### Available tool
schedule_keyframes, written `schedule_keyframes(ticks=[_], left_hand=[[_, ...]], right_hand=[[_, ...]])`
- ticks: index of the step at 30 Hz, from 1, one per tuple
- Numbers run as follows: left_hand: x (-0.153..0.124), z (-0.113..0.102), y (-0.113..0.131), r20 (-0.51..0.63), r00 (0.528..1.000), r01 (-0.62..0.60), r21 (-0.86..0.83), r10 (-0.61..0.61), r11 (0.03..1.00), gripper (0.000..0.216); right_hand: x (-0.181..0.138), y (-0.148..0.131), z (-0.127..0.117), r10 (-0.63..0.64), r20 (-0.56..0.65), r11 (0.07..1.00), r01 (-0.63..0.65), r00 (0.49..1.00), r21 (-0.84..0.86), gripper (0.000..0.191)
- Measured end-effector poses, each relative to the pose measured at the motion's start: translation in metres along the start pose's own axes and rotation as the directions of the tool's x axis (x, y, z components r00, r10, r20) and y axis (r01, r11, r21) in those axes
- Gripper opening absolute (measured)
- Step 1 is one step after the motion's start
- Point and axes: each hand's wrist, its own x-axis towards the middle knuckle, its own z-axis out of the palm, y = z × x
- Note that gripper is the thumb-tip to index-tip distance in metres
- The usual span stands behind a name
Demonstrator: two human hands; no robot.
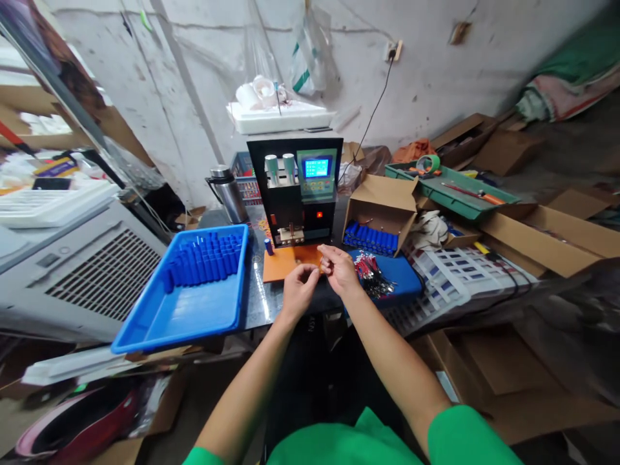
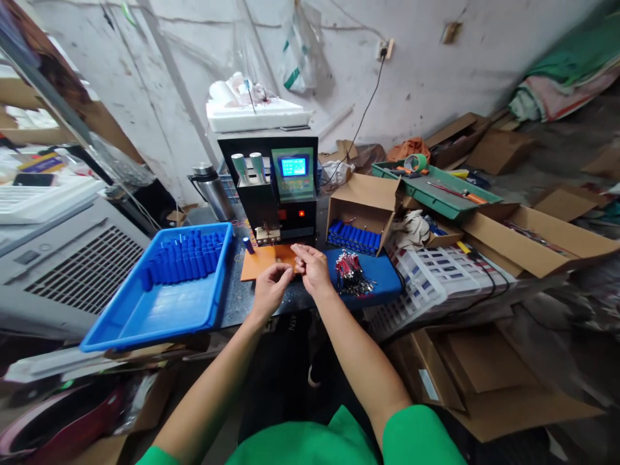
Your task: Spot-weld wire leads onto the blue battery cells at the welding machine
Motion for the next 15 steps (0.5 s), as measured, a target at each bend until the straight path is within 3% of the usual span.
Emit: schedule_keyframes(ticks=[5, 9, 15], left_hand=[[-0.002, -0.015, -0.005, 0.028, 1.000, 0.010, 0.070, -0.012, 0.997, 0.023], [0.001, -0.033, -0.005, 0.148, 0.989, 0.000, 0.173, -0.026, 0.985, 0.026], [0.003, -0.056, -0.001, 0.267, 0.959, -0.019, 0.396, -0.095, 0.918, 0.026]], right_hand=[[-0.005, 0.009, -0.004, -0.028, 0.078, 0.982, 0.042, 0.997, -0.184, 0.027], [-0.009, 0.013, -0.013, -0.070, 0.288, 0.848, 0.209, 0.955, -0.487, 0.024], [-0.011, 0.023, -0.021, -0.059, 0.388, 0.731, 0.305, 0.920, -0.610, 0.019]])
